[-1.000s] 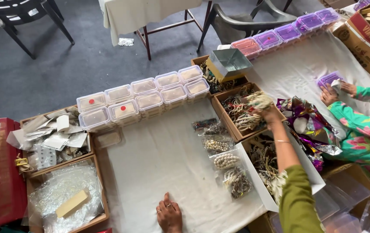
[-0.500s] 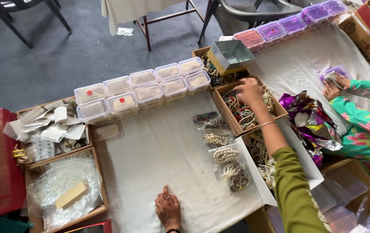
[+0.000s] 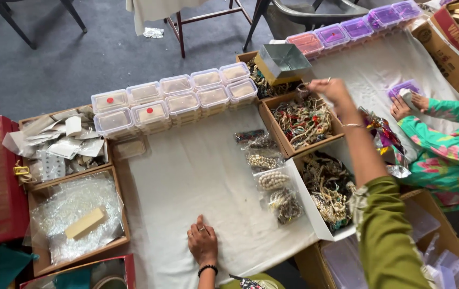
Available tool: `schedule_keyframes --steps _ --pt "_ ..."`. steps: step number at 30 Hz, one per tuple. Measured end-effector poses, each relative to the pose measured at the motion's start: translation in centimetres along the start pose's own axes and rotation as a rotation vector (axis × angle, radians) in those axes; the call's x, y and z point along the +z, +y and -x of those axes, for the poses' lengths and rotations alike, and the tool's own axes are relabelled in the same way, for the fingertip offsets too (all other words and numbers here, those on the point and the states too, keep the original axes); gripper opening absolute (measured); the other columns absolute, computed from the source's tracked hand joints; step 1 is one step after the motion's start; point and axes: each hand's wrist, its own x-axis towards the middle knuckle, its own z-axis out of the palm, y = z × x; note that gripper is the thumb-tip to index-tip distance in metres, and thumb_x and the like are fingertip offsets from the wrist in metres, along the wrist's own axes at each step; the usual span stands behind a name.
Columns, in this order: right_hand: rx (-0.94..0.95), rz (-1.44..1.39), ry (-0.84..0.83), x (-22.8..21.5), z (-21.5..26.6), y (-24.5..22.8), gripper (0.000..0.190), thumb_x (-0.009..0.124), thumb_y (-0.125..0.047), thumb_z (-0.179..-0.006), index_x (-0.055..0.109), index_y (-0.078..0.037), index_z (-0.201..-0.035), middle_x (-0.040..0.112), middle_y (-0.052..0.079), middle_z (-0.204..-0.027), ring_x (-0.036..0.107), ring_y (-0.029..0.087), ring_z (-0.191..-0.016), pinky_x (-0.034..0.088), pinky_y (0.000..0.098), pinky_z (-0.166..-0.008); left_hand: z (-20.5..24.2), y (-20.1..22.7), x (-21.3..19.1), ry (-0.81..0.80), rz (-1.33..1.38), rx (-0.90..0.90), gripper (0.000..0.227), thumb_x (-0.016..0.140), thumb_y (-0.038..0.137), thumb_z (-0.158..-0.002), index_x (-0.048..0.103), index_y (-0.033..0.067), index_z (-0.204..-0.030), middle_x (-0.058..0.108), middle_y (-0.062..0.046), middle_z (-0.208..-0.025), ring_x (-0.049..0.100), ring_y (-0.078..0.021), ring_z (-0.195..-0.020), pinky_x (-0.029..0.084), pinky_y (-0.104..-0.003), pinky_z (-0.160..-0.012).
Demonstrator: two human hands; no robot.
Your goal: The person sits at a table covered with various jewelry items and packaging supplies. They pick up small jewelry pieces, place them into small plastic bags, and then put the bags into small paper pouches. The person folds the pouches and places them into clear plastic containers, repeating the process with different items.
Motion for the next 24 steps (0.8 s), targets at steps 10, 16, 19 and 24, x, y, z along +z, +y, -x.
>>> schedule_keyframes --steps 10,16,19,24 --pt "-0.086 -0.037 -0.423 0.8 16.3 -15.4 0.025 0.066 -0.027 -0.098 0.073 -0.006 -0.110 0.077 0.003 -0.095 0.070 0.013 -0.091 0.054 0.0321 -0.092 -6.5 1.2 0.6 -0.226 0.964 -0.281 0.030 0.061 0.025 -0.100 0.070 0.0099 -0.124 0.074 -0.011 -0.117 0.070 -0.0250 -0.106 0.054 -0.036 -0.092" --pt "-0.077 -0.326 -0.610 10.3 25.7 -13.0 0.023 0.068 -0.024 -0.096 0.071 -0.005 -0.107 0.070 0.001 -0.080 0.068 0.010 -0.074 0.059 0.0289 -0.076 -10.3 8.5 -11.6 -0.229 1.209 0.088 0.070 0.071 0.029 -0.094 0.040 0.0046 -0.151 0.054 -0.012 -0.145 0.050 -0.0236 -0.132 0.039 -0.039 -0.105" --pt "-0.014 -0.529 -0.544 14.9 27.5 -8.1 0.024 0.070 -0.025 -0.101 0.072 -0.003 -0.108 0.065 0.001 -0.077 0.061 0.012 -0.067 0.057 0.0291 -0.071 -9.7 7.3 -10.0 -0.614 1.446 -0.029 0.057 0.068 0.037 -0.098 0.051 0.0104 -0.145 0.061 -0.007 -0.139 0.057 -0.0180 -0.123 0.043 -0.037 -0.106" --pt "0.033 -0.413 -0.339 21.3 29.0 0.4 0.024 0.073 -0.020 -0.094 0.076 -0.003 -0.111 0.072 0.000 -0.086 0.064 0.009 -0.075 0.056 0.0254 -0.072 -9.2 1.9 -6.3 -0.713 1.951 -0.441 0.043 0.059 0.043 -0.111 0.057 0.0074 -0.135 0.063 -0.008 -0.128 0.060 -0.0191 -0.125 0.045 -0.037 -0.098"
